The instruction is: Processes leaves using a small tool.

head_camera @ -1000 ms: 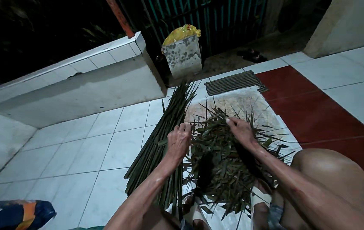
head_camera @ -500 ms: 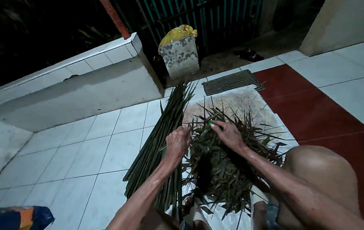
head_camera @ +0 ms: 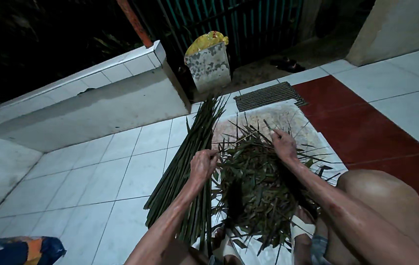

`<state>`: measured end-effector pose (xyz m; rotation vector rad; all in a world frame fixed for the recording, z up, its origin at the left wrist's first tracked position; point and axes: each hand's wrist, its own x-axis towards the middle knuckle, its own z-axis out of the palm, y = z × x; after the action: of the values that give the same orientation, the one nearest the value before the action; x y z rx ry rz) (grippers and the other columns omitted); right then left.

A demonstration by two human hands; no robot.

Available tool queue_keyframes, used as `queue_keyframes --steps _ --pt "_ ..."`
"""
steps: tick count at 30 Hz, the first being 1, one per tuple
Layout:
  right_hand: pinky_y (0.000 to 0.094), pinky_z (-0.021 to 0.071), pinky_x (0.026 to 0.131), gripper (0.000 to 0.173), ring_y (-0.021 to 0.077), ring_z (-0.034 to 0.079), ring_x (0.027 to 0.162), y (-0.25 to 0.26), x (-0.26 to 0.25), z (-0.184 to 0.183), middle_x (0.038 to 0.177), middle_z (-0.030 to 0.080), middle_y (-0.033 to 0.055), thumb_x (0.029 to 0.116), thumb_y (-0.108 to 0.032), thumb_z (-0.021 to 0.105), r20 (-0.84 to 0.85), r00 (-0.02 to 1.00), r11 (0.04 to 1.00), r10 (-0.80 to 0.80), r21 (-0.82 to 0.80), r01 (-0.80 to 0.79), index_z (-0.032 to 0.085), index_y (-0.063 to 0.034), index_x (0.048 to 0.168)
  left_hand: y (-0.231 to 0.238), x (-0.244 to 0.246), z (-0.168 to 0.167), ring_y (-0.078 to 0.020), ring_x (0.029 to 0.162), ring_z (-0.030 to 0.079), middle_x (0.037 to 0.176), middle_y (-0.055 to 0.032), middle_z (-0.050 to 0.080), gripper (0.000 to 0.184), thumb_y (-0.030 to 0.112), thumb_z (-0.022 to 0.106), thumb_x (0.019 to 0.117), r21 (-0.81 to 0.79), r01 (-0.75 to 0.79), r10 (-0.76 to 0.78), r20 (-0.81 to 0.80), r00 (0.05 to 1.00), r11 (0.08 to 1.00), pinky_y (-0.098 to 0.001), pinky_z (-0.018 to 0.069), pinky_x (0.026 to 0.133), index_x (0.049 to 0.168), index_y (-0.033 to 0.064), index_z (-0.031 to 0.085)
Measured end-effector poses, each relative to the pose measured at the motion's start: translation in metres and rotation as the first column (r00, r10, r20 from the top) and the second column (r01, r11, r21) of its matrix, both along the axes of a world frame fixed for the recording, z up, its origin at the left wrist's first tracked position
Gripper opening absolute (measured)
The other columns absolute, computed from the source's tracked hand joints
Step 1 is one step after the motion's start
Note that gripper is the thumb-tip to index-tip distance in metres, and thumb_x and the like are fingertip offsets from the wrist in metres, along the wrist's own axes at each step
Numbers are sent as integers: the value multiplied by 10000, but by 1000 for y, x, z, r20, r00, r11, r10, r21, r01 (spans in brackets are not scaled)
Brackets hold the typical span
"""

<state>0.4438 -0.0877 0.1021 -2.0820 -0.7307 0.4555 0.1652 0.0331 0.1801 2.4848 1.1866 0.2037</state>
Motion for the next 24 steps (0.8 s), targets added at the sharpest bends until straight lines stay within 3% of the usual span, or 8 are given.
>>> queue_keyframes --steps 3,6,9,11,13,16,19,24 --pt "667 495 890 422 452 664 1018 -1 3 1 1119 692 258 1103 -360 451 9 997 994 -80 79 79 657 -67 1328 6 -2 0 -213 934 713 993 -53 754 298 360 572 1036 -85 -11 13 30 999 996 -504 565 869 1093 162 787" --pt "634 510 834 424 400 662 909 -1 -3 3 1038 685 231 1106 -368 435 -23 997 979 -76 186 79 640 -72 1332 13 -5 0 -154 748 682 837 -30 728 304 346 573 1038 -210 -26 50 107 993 977 -414 570 754 1013 125 780" --pt "514 540 728 406 275 640 752 -1 -24 13 925 684 153 1094 -369 481 -56 995 952 82 300 -61 644 -87 1336 14 -6 2 -94 571 577 740 -5 688 301 320 573 1048 -366 -7 88 206 975 930 -291 486 554 984 96 763" --pt "428 562 715 404 205 644 734 0 -39 21 920 697 115 1082 -352 520 -113 959 916 261 343 -209 619 -106 1387 12 -4 2 -85 524 542 739 -12 683 286 301 578 1053 -462 40 90 256 962 886 -257 447 491 1016 80 755" --pt "342 540 680 409 148 610 710 3 -52 23 898 678 79 1074 -325 541 -186 890 863 417 387 -323 589 -115 1422 7 1 0 -80 526 545 759 -16 691 274 298 593 1049 -521 95 69 286 956 848 -243 445 482 1053 81 760" --pt "267 473 575 403 100 539 626 9 -65 23 824 640 34 1063 -333 563 -298 805 823 513 438 -362 601 -128 1408 0 8 -2 -78 537 546 739 -14 676 277 303 591 1049 -550 169 14 312 950 818 -246 445 490 1063 88 765" --pt "243 436 526 355 86 504 581 15 -63 22 783 610 12 1062 -357 561 -347 791 826 503 463 -322 641 -124 1317 -3 12 -3 -90 532 545 745 -28 668 297 311 573 1061 -578 217 -15 333 943 786 -246 445 480 1073 66 740" --pt "236 417 506 333 82 468 554 19 -48 26 752 572 6 1071 -364 545 -365 825 837 432 502 -216 643 -136 1294 8 1 -1 -89 556 557 781 -32 680 337 342 551 1070 -614 246 -64 302 951 750 -242 463 501 1144 58 716"
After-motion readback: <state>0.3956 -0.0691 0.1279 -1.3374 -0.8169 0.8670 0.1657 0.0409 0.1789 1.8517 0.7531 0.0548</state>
